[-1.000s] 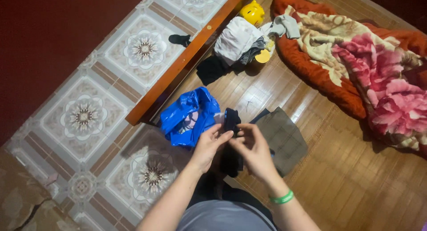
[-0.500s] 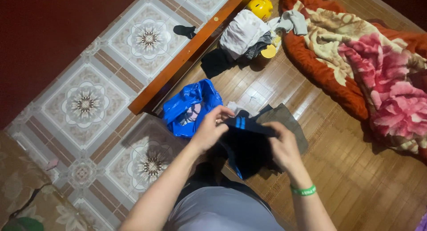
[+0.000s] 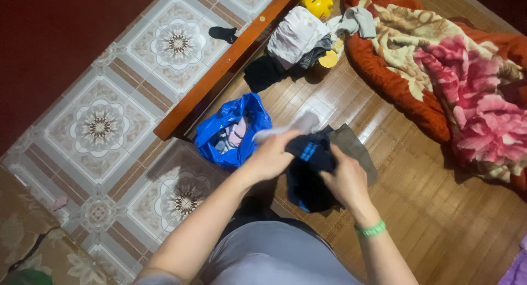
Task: The person removes a dark garment with blue stripes from a blue plastic bag, unfolds it, and folds it neatly on a wooden table. The person then removes a black sock from the bag, unfolds it, and folds it on the table.
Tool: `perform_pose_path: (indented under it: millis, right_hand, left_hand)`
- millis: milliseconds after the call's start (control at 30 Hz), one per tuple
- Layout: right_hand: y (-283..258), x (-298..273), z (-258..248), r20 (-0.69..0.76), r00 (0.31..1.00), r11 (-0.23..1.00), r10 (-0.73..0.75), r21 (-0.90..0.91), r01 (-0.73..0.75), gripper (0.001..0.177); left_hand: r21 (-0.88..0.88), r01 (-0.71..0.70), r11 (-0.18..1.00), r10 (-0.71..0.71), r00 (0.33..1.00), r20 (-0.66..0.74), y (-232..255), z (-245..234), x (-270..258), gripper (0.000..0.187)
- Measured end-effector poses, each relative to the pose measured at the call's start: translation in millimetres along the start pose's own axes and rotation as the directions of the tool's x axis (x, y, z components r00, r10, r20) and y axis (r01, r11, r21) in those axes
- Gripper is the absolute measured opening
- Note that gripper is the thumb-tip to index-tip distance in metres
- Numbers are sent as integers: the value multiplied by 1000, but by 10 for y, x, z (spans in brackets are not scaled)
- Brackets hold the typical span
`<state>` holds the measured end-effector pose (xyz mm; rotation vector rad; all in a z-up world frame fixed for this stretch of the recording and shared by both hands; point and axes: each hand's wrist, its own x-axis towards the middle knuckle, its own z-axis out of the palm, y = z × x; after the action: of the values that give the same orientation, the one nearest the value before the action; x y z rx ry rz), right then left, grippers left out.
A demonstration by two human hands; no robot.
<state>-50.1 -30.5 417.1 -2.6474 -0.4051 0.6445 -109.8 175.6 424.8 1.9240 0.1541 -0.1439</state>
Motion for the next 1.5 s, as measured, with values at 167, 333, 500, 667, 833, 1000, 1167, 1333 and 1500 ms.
perform_pose_path:
  millis: [167,333,500,667,833,1000,1167,1333,1500]
  right_hand:
    - [71,102,-137,-209,972,968,-109,201,152,58]
    - [50,67,-179,-213,976,786,-40,596,162,49]
    - [-442,-167,-369,-37,994,867,-103,486,108,81]
    - [97,104,-51,-163,986,984,-37,164,64,66]
    - [25,50,-128,-256,965,885,-46,438,159,72]
    - [-514,-201,-415,-11,994,526,112,849,-50,42]
    - [-39,20,-157,-12,998,914,64,401,-54,63]
    - [80,-4,-123,-240,970,879,43,471,77,47]
    - [92,10,-98,-65,993,448,93,894,17,35]
  left_hand:
    - [103,-46,994,37,996,87,-18,34,73,57]
    - [509,-123,852,115,992,47,-369,-42,251,70]
    - [114,37,993,-6,964,-267,-247,-235,305,54]
    - [34,39,999,-36,995,-96,41,-130,202,50]
    - [315,12,949,-13,1000,0,-221,34,263,66]
    - [389,5,921,65,984,-167,-59,-99,314,40]
    - [49,49,998,-43,993,-113,-120,-90,364,46]
    - [51,87,995,-86,996,-19,-44,-28,267,40]
    - [543,-12,839,26,1000,-18,-349,49,368,59]
